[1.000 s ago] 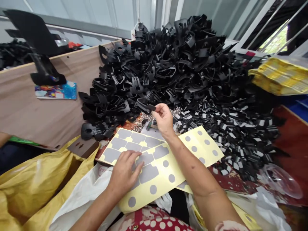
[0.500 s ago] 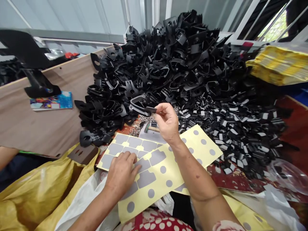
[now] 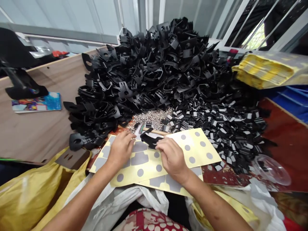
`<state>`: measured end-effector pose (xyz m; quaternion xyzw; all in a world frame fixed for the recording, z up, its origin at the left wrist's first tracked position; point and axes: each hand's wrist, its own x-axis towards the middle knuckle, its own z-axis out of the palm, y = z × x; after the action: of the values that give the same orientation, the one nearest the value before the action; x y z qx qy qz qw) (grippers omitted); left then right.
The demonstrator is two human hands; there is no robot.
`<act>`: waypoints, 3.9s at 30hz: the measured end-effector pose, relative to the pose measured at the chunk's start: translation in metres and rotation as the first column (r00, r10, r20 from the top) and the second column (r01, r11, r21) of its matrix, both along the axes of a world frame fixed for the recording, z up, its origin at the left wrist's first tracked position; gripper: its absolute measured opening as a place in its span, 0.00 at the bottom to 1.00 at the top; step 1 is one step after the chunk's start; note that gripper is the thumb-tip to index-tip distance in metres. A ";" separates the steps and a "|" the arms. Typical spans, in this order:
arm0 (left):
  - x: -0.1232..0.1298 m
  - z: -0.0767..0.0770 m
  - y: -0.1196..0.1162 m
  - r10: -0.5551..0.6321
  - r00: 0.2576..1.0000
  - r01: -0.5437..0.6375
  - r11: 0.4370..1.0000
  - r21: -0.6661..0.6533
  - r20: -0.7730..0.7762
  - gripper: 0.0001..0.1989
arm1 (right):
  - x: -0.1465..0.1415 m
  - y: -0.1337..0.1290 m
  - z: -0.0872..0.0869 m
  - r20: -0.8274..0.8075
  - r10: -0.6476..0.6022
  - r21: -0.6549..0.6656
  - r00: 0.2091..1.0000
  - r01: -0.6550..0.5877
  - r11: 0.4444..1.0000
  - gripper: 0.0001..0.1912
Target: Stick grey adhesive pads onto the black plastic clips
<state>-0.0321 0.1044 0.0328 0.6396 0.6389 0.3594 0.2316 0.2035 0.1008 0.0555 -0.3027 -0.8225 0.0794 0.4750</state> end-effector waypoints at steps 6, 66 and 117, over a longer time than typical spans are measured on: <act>0.036 0.015 -0.053 0.228 0.331 0.161 0.942 -0.293 0.916 0.38 | -0.025 -0.027 -0.049 0.173 0.089 0.056 0.981 -0.100 0.993 0.13; 0.042 0.016 -0.074 0.236 -0.003 0.265 0.937 -0.227 0.972 0.17 | -0.036 -0.032 -0.031 -0.298 -0.142 -0.617 0.944 -0.077 0.783 0.04; -0.059 -0.033 -0.196 0.331 0.548 0.186 0.847 -0.498 0.768 0.23 | -0.188 0.101 0.018 0.614 -0.013 -0.038 0.789 0.045 0.998 0.16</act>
<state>-0.0913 -0.0911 -0.0001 0.2738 0.5503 0.4389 0.6554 0.0155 0.2015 0.0731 -0.3365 -0.9250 -0.0097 0.1760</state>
